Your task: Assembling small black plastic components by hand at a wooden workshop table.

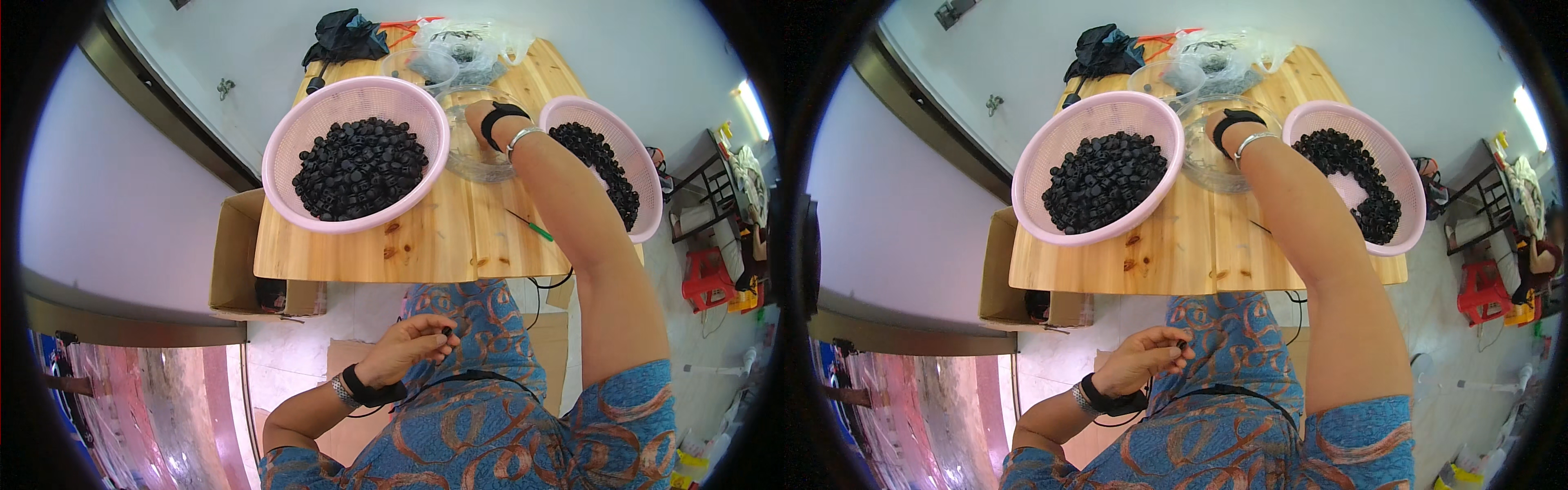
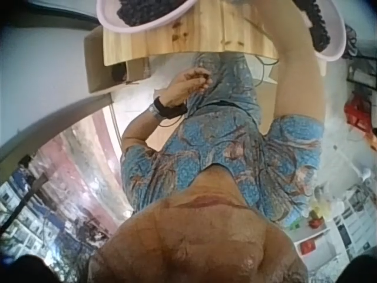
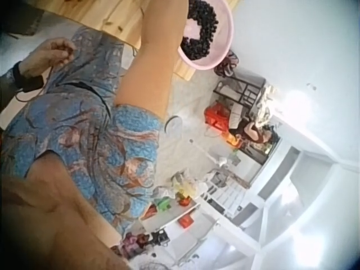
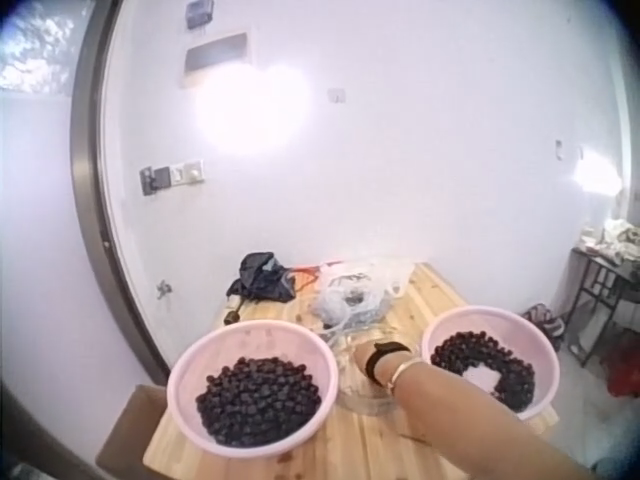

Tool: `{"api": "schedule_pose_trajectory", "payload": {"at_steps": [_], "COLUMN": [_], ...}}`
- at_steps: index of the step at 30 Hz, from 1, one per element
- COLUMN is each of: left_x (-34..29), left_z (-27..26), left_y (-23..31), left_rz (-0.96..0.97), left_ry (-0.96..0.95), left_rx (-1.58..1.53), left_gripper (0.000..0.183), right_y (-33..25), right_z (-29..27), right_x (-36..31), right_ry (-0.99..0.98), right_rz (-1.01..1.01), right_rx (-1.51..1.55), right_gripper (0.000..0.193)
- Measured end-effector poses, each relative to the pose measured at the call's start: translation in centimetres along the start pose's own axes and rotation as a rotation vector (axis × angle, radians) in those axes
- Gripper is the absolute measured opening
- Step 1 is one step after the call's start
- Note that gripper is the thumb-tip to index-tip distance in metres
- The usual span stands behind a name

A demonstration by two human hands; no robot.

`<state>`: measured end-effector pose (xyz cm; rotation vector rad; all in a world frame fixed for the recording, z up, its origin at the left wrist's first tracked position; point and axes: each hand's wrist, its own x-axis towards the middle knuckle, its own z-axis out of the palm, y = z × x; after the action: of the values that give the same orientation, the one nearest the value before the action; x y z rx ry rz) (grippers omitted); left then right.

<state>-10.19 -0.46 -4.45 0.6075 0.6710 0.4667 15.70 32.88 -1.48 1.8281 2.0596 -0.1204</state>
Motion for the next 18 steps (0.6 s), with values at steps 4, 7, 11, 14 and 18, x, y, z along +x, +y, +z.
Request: {"api": "schedule_pose_trajectory", "payload": {"at_steps": [4,7,11,14,18], "left_x": [0.2,0.6,0.6,0.2,0.2], "left_z": [0.2,0.7,1.2,1.6,2.1], "left_y": [-0.5,-0.8,-1.1,-1.6,-2.4], "left_rz": [0.019,0.030,0.048,0.049,0.059], "left_ry": [0.004,-0.030,-0.051,-0.029,0.023], "left_rx": [0.022,0.015,0.004,-0.011,0.007], "left_gripper": [0.024,0.024,0.024,0.024,0.024], "right_y": [-3.8,-3.9,-3.6,-3.9,-4.0], "right_z": [-3.5,-4.4,-4.1,-4.3,-3.8], "right_x": [-6.0,-7.9,-8.6,-9.3,-9.3], "right_ry": [-0.002,0.004,0.081,0.104,0.188], "right_rz": [0.145,0.118,0.091,0.039,0.096], "right_rx": [0.267,0.257,0.260,0.188,0.321], "right_gripper": [0.040,0.037,0.034,0.032,0.031]}}
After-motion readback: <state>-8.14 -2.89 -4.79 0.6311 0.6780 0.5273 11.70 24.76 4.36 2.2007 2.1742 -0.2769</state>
